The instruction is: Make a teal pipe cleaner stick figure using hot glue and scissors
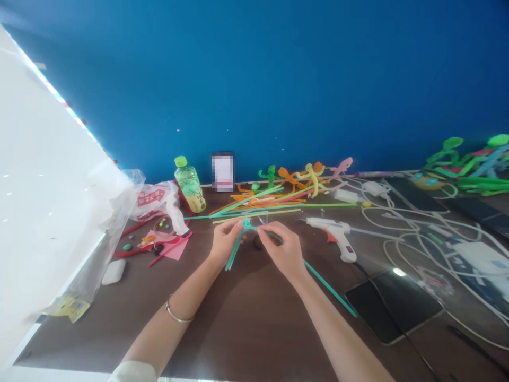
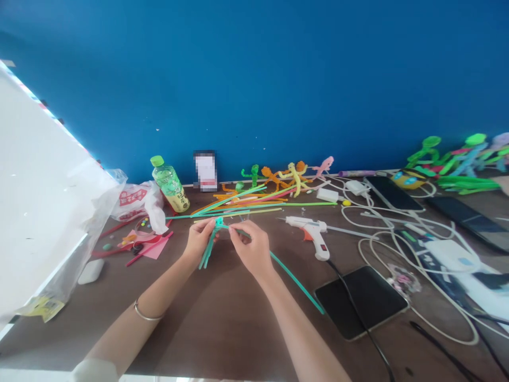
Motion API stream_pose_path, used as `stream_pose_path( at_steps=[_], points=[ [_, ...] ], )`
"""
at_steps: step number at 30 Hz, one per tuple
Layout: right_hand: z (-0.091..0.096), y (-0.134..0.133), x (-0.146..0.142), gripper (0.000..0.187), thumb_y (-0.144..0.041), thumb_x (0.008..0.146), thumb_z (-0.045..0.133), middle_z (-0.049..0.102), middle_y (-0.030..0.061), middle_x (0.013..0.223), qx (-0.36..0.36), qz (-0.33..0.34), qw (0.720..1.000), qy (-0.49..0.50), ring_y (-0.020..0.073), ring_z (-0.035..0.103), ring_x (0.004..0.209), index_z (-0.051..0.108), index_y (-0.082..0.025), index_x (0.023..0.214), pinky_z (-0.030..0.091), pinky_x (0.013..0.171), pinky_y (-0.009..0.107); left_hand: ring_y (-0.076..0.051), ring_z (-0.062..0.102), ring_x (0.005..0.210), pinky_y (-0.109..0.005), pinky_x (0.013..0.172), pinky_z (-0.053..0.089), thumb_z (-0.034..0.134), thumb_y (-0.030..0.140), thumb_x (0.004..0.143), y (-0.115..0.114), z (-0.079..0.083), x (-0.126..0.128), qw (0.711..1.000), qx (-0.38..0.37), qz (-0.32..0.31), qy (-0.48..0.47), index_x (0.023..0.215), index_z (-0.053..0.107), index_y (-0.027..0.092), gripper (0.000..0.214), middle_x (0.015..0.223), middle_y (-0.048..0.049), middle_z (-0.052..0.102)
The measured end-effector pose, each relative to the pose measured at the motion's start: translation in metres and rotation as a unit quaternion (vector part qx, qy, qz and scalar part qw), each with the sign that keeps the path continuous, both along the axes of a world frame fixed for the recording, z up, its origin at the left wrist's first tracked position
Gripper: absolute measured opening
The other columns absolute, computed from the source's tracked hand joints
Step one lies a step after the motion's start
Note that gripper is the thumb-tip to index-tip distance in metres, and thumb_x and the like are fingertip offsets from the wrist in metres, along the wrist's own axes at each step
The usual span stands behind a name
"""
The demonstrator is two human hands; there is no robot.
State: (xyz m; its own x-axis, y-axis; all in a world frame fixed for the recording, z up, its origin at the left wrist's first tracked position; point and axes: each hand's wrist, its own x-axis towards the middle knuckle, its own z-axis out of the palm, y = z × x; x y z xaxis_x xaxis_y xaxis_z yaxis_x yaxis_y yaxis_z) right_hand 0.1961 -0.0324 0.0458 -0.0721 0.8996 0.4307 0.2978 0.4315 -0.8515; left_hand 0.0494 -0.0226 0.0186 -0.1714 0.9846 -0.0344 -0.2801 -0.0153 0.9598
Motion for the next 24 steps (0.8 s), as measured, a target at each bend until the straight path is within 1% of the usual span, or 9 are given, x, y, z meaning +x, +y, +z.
stream_pose_path(
  at_steps=[3, 6, 9, 13, 16, 20, 24],
  points=[
    [-0.0026, -0.0006, -0.0013, 0.012, -0.027, 0.077, 0.056, 0.063, 0.0031, 0.073, 0.004, 0.008, 1.0, -0.006, 0.013, 0.057, 0.06, 0.065, -0.02, 0.076, 0.044, 0.048, 0.021, -0.007, 0.05, 0.044, -0.02, 0.043, 0.042, 0.068, 0.041, 0.063, -0.0015, 0.0026, 0.0017, 1.0, 0.001, 0.013, 0.009, 0.079, 0.07, 0.012, 0.034, 0.054, -0.0012, 0.061],
    [-0.0056, -0.0014, -0.0036, 0.011, -0.027, 0.077, 0.057, 0.063, 0.0033, 0.075, 0.002, 0.019, 1.0, -0.006, 0.0139, 0.059, 0.063, 0.066, -0.02, 0.079, 0.047, 0.051, 0.022, -0.008, 0.052, 0.045, -0.02, 0.044, 0.043, 0.069, 0.04, 0.061, -0.0035, 0.0043, 0.0041, 1.0, 0.003, 0.019, 0.02, 0.08, 0.07, 0.012, 0.034, 0.058, -0.0027, 0.064],
    [-0.0065, -0.0022, -0.0057, 0.01, -0.026, 0.077, 0.058, 0.063, 0.0036, 0.076, -0.004, 0.022, 1.0, 0.012, 0.0147, 0.06, 0.068, 0.065, -0.02, 0.078, 0.049, 0.052, 0.021, -0.009, 0.053, 0.045, -0.021, 0.044, 0.044, 0.071, 0.04, 0.06, -0.0053, 0.0044, 0.0066, 0.999, 0.017, 0.025, 0.031, 0.079, 0.07, 0.013, 0.033, 0.059, -0.0031, 0.065],
    [-0.0059, -0.0026, -0.0066, 0.008, -0.025, 0.077, 0.058, 0.062, 0.0032, 0.073, -0.001, 0.022, 1.0, 0.021, 0.0145, 0.06, 0.067, 0.064, -0.02, 0.076, 0.05, 0.052, 0.021, -0.009, 0.054, 0.045, -0.022, 0.044, 0.045, 0.07, 0.04, 0.06, -0.0058, 0.0021, 0.0079, 0.998, 0.024, 0.034, 0.047, 0.08, 0.07, 0.013, 0.034, 0.06, -0.0037, 0.066],
    [-0.0063, -0.0025, -0.0061, 0.008, -0.024, 0.077, 0.057, 0.062, 0.0031, 0.072, 0.01, 0.019, 1.0, 0.018, 0.0142, 0.06, 0.066, 0.064, -0.02, 0.075, 0.049, 0.052, 0.021, -0.009, 0.055, 0.046, -0.021, 0.043, 0.045, 0.07, 0.04, 0.061, -0.0054, 0.0005, 0.0079, 0.998, 0.026, 0.031, 0.053, 0.08, 0.07, 0.012, 0.034, 0.061, -0.0041, 0.066],
    [-0.0079, -0.0023, -0.0052, 0.009, -0.025, 0.077, 0.057, 0.062, 0.003, 0.071, 0.025, 0.007, 1.0, 0.002, 0.0135, 0.058, 0.063, 0.064, -0.02, 0.074, 0.045, 0.048, 0.021, -0.009, 0.054, 0.046, -0.021, 0.044, 0.046, 0.07, 0.039, 0.062, -0.0055, -0.0001, 0.0081, 0.998, 0.028, 0.026, 0.057, 0.082, 0.07, 0.012, 0.034, 0.061, -0.0041, 0.066],
    [-0.0088, -0.0023, -0.0041, 0.009, -0.026, 0.076, 0.058, 0.062, 0.0027, 0.071, 0.027, 0.003, 1.0, -0.012, 0.0127, 0.057, 0.06, 0.064, -0.02, 0.075, 0.042, 0.046, 0.021, -0.01, 0.054, 0.046, -0.022, 0.044, 0.045, 0.07, 0.04, 0.062, -0.007, 0.001, 0.0092, 0.998, 0.031, 0.017, 0.058, 0.083, 0.07, 0.012, 0.035, 0.058, -0.0039, 0.065]
  ],
)
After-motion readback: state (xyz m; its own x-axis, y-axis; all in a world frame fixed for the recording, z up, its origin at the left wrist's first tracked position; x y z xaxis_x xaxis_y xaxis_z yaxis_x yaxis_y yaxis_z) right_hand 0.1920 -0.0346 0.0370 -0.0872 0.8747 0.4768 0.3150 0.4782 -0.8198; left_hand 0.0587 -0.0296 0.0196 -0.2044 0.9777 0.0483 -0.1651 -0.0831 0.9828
